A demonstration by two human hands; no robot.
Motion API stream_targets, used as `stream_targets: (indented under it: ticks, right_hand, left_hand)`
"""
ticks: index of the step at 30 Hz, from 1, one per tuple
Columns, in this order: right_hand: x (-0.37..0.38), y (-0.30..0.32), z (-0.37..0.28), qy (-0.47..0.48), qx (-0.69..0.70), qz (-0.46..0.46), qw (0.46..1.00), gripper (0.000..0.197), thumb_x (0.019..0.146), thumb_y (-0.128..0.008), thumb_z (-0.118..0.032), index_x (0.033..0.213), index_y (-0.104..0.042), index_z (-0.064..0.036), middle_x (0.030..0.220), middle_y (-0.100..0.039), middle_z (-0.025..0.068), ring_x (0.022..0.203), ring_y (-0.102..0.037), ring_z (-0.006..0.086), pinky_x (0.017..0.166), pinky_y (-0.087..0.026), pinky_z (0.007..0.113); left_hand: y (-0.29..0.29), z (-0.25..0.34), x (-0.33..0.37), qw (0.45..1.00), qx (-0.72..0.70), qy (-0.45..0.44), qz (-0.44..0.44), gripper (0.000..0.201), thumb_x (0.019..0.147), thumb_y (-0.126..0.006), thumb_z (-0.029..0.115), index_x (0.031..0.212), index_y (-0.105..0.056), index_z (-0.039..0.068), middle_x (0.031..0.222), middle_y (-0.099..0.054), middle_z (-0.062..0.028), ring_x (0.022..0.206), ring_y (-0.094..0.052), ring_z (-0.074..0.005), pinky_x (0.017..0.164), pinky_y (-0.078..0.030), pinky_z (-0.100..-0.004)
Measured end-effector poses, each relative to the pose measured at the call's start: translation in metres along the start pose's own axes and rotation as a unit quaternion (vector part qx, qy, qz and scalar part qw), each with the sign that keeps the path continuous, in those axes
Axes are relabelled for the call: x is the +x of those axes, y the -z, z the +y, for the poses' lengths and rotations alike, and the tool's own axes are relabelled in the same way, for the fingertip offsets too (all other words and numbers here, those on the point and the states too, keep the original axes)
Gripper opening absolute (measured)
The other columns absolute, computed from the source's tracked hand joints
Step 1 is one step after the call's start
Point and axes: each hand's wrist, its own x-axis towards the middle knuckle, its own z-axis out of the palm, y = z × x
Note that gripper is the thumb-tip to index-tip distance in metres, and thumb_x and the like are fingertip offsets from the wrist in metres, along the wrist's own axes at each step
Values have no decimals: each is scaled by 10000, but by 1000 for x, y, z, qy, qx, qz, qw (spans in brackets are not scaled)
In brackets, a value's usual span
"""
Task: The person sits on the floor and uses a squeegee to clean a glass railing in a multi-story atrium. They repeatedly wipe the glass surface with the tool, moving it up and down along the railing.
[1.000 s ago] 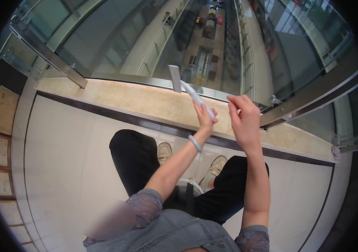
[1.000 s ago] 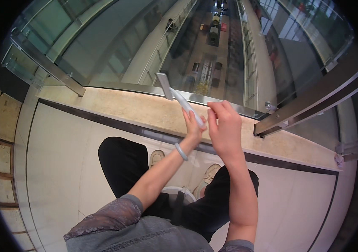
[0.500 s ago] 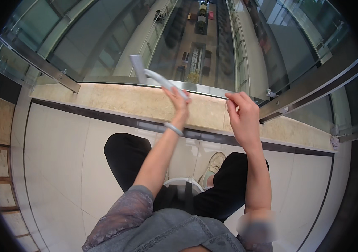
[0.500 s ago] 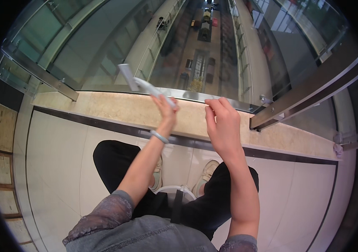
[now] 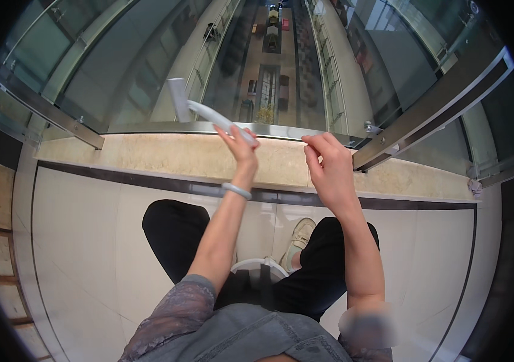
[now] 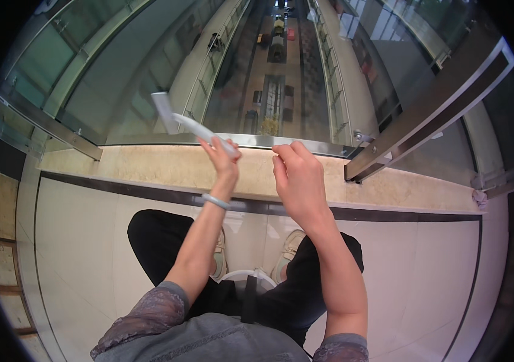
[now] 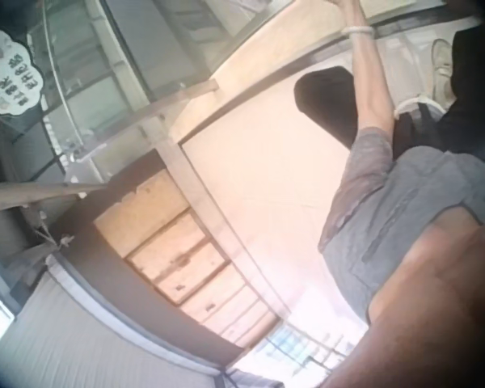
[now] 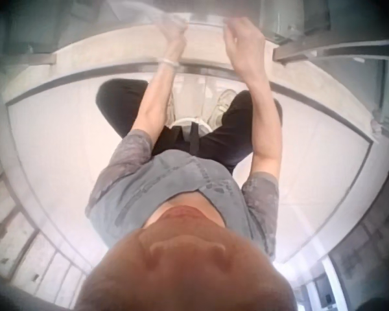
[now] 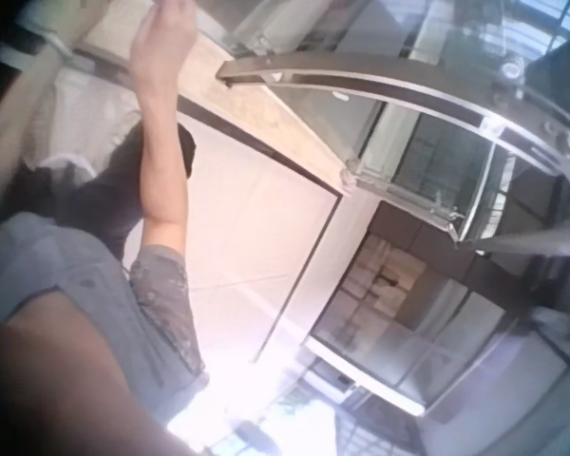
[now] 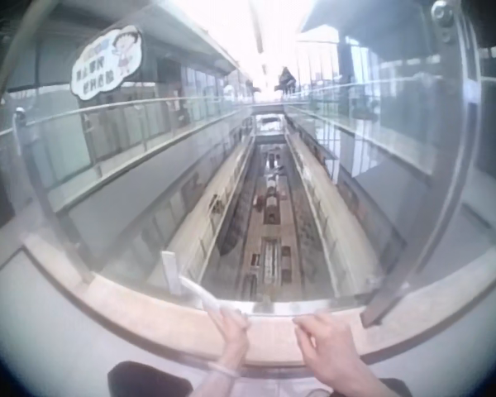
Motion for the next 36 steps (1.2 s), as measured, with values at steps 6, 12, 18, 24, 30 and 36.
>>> stream_targets:
  ticks: [6,12,18,24,30,36]
  right_hand:
    - [2,-12,7,20,-12,10,1000,149,833,-603,-14,972,-637,28,881,-593,169,777,-618,340,684,-487,405]
    - [0,-20,12,17,-51,9,999,151,832,-606,-17,971,-646,26,858,-592,162,724,-633,302,656,-495,377]
    - [3,-20,18,-10,-23,45,999,250,844,-614,-46,1081,-607,31,947,-563,169,790,-616,297,705,-492,377]
    - [20,-45,16,-27,122,78,989,554,880,-606,-82,1386,-389,-12,1185,-485,162,968,-604,245,762,-521,337]
    - [30,-76,-5,54,190,53,979,645,870,-576,-25,1434,-267,29,1237,-460,221,1093,-537,334,918,-446,395]
    - [29,-92,-4,60,127,143,980,643,897,-549,-56,1439,-222,51,1296,-438,252,1177,-475,419,966,-411,435]
  left_hand:
    - [-8,-20,-18,984,96,-87,-120,701,1016,-422,239,1518,68,239,827,-512,-64,595,-486,-117,440,-382,-251]
    - [-7,-64,-65,949,231,-168,-135,699,971,-476,106,1534,-65,154,968,-543,-56,658,-478,-96,528,-428,-238]
    - [-81,51,-27,909,262,-268,-183,681,974,-512,135,1533,-123,165,865,-542,-27,658,-490,-75,535,-441,-222]
    - [-115,113,-47,920,230,-137,-285,656,991,-507,232,1535,-139,241,851,-571,-41,641,-514,-87,488,-441,-251]
    - [-93,110,-38,854,304,-231,-354,698,986,-504,186,1537,-77,171,1053,-595,-122,892,-600,-175,783,-489,-285]
    - [-74,122,-54,816,355,-141,-433,681,975,-527,176,1528,-133,129,1243,-530,-173,1137,-539,-231,932,-444,-315]
